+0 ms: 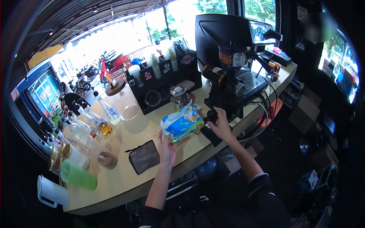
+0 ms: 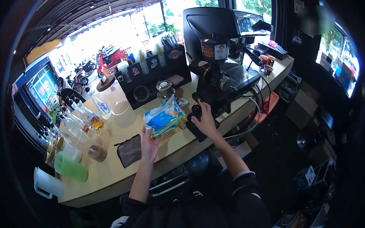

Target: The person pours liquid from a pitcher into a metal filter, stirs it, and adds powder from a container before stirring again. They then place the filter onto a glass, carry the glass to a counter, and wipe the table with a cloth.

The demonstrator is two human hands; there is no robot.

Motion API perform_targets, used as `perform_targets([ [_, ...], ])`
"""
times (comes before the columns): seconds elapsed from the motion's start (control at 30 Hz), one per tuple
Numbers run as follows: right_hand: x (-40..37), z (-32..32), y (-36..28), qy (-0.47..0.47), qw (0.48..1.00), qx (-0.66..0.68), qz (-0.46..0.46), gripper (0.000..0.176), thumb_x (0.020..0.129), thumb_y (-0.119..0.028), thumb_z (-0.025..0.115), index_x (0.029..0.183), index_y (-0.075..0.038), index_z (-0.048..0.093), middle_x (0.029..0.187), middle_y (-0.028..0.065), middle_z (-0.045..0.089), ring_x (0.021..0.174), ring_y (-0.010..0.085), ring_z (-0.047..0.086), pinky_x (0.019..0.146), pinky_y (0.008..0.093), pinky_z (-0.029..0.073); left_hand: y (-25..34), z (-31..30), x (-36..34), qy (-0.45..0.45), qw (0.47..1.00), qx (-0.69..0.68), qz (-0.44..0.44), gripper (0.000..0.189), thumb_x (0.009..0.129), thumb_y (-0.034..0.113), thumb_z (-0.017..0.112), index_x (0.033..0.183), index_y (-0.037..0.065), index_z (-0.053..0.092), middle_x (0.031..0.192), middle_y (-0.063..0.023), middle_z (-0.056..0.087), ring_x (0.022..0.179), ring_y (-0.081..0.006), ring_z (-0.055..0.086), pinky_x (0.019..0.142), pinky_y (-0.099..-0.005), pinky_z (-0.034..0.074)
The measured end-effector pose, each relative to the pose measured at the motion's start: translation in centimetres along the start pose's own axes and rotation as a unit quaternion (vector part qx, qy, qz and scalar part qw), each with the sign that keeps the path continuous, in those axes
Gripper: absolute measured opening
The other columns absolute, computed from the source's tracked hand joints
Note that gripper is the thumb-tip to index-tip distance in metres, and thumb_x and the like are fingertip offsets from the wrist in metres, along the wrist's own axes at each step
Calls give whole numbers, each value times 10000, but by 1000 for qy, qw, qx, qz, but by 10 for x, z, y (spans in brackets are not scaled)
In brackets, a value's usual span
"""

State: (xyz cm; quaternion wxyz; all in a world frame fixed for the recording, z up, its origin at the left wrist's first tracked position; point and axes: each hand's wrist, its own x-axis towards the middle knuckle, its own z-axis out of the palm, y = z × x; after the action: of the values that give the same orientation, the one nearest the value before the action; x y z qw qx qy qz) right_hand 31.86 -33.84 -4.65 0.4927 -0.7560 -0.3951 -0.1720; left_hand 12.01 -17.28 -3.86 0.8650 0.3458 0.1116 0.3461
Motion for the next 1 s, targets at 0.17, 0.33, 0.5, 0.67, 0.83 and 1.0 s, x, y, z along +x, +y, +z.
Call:
perform_targets([
  [0.17, -42, -9, -12, 19, 993, 112, 27, 618, 788, 6, 672, 1348, -60, 418, 1377, 117, 367, 724, 98, 498, 609, 212, 448, -18, 32, -3, 10, 1000, -5, 8, 552, 931, 106, 568, 1392, 102, 265, 1300, -127, 463, 1165, -262, 522, 969, -481, 479],
  [0.33, -66, -43, -25, -63, 989, 130, 2, 570, 795, -10, 670, 1316, -43, 443, 1393, 136, 364, 741, 107, 508, 640, 224, 455, -51, 85, 40, -11, 998, -55, -3, 506, 932, 87, 565, 1350, 102, 280, 1269, -125, 489, 1142, -263, 539, 990, -503, 473],
  [0.5, -73, -73, -23, -77, 990, 118, -22, 534, 802, -33, 668, 1297, -37, 468, 1361, 144, 412, 758, 129, 532, 705, 255, 464, -76, 108, 73, 39, 998, -47, -4, 526, 925, 56, 558, 1368, 85, 275, 1307, -125, 484, 1173, -273, 533, 1022, -524, 448],
  [0.67, -73, -76, -16, -77, 989, 123, -19, 520, 805, -29, 661, 1291, -40, 476, 1347, 133, 420, 744, 140, 517, 683, 264, 449, -87, 83, 81, 0, 999, 23, -39, 680, 918, 124, 587, 1455, 102, 171, 1383, -128, 424, 1277, -279, 437, 1054, -532, 375],
  [0.83, -67, -61, -22, -110, 981, 160, -25, 502, 803, -16, 659, 1275, -43, 488, 1350, 124, 420, 744, 134, 513, 673, 254, 443, -76, 73, 71, 29, 976, 206, -58, 758, 920, 281, 598, 1510, 111, 154, 1461, -112, 348, 1350, -258, 329, 1099, -513, 239],
  [1.0, -55, -33, -41, -111, 969, 207, -70, 426, 807, -17, 656, 1216, -36, 537, 1306, 118, 462, 754, 134, 516, 663, 252, 444, -39, 57, 30, -23, 963, 265, -32, 678, 935, 288, 588, 1488, 100, 245, 1474, -103, 344, 1358, -247, 323, 1083, -426, 284],
])
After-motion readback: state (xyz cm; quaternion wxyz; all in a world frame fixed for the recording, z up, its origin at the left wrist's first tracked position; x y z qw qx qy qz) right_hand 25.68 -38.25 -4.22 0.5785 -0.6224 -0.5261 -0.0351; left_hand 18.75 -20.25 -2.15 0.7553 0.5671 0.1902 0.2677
